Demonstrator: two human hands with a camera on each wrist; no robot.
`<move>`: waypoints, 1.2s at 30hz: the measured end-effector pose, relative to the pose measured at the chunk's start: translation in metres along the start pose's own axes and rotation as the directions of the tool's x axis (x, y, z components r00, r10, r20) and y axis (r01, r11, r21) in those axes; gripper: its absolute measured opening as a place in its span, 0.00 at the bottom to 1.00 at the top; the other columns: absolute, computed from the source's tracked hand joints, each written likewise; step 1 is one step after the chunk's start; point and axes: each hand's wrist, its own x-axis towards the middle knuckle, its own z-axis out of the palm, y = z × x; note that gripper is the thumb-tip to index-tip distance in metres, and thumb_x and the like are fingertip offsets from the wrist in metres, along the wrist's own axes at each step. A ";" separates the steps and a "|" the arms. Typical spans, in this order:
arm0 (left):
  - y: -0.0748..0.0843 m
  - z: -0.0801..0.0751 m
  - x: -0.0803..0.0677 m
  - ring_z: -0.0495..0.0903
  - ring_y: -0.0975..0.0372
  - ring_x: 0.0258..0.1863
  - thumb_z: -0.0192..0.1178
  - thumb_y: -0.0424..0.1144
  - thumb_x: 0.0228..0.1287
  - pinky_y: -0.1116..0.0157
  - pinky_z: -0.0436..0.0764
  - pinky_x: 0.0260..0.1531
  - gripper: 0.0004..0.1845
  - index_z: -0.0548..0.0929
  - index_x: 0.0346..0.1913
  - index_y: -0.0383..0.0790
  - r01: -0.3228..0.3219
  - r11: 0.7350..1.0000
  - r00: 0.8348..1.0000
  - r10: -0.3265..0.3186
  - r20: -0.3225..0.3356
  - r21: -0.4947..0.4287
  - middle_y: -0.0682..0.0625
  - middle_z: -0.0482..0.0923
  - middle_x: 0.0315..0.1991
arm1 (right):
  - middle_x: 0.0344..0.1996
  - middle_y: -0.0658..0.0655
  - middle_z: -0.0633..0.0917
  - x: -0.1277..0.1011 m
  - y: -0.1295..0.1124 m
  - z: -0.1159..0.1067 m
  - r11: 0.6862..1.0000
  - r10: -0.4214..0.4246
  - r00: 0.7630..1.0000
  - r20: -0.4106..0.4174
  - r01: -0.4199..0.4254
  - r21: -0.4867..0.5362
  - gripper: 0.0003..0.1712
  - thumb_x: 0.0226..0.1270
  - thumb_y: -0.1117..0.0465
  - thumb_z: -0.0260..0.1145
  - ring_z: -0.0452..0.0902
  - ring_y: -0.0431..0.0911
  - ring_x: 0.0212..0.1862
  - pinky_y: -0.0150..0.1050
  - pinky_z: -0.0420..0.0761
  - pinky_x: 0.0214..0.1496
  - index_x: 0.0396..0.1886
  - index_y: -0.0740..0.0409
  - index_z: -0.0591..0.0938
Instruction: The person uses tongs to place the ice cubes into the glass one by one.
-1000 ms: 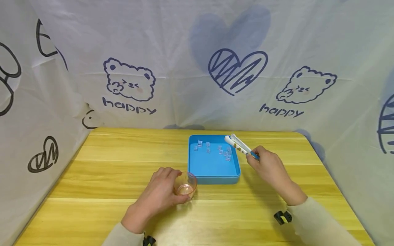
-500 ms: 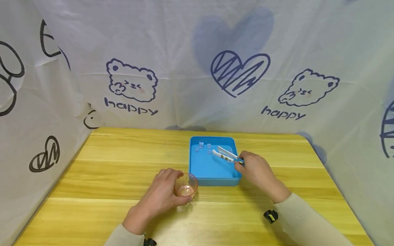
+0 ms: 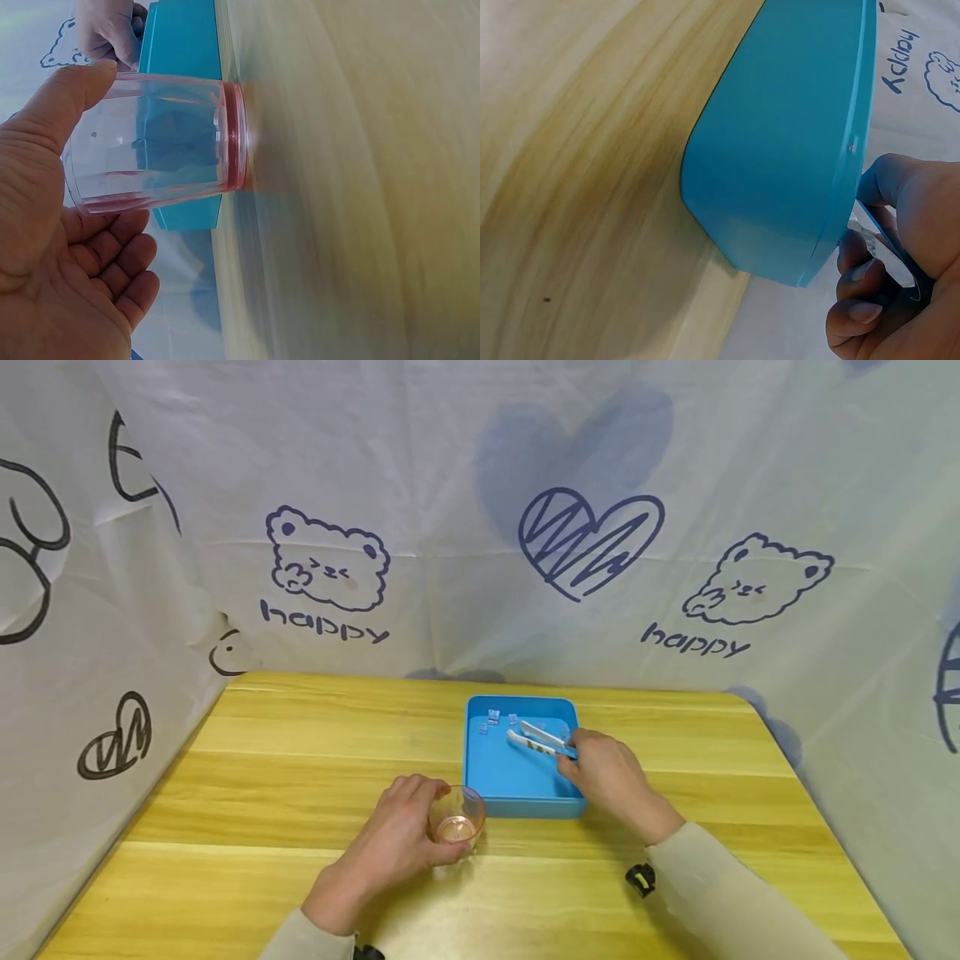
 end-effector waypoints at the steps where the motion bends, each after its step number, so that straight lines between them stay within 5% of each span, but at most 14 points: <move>1: 0.000 0.000 0.000 0.70 0.59 0.50 0.77 0.60 0.38 0.56 0.70 0.59 0.42 0.78 0.55 0.39 0.000 1.000 1.000 0.000 -0.001 -0.004 0.50 0.78 0.50 | 0.19 0.51 0.71 0.001 -0.001 0.001 1.000 -0.001 1.000 0.001 0.001 -0.002 0.13 0.66 0.51 0.63 0.66 0.42 0.20 0.33 0.63 0.19 0.29 0.56 0.76; 10: 0.001 0.001 0.000 0.70 0.59 0.49 0.77 0.60 0.38 0.56 0.71 0.58 0.42 0.78 0.55 0.39 -0.005 1.000 1.000 0.005 0.004 -0.012 0.50 0.78 0.49 | 0.19 0.52 0.71 0.002 -0.007 0.003 0.999 0.034 0.998 0.058 -0.034 0.007 0.13 0.66 0.51 0.62 0.67 0.43 0.20 0.33 0.64 0.19 0.32 0.57 0.76; 36: 0.001 0.001 0.000 0.70 0.60 0.49 0.76 0.60 0.38 0.57 0.72 0.57 0.42 0.78 0.55 0.40 0.003 1.000 1.000 -0.003 0.006 -0.008 0.51 0.77 0.49 | 0.18 0.51 0.70 -0.001 -0.010 0.006 0.999 -0.028 1.000 0.014 0.028 -0.037 0.12 0.65 0.53 0.63 0.64 0.42 0.18 0.32 0.62 0.18 0.29 0.56 0.74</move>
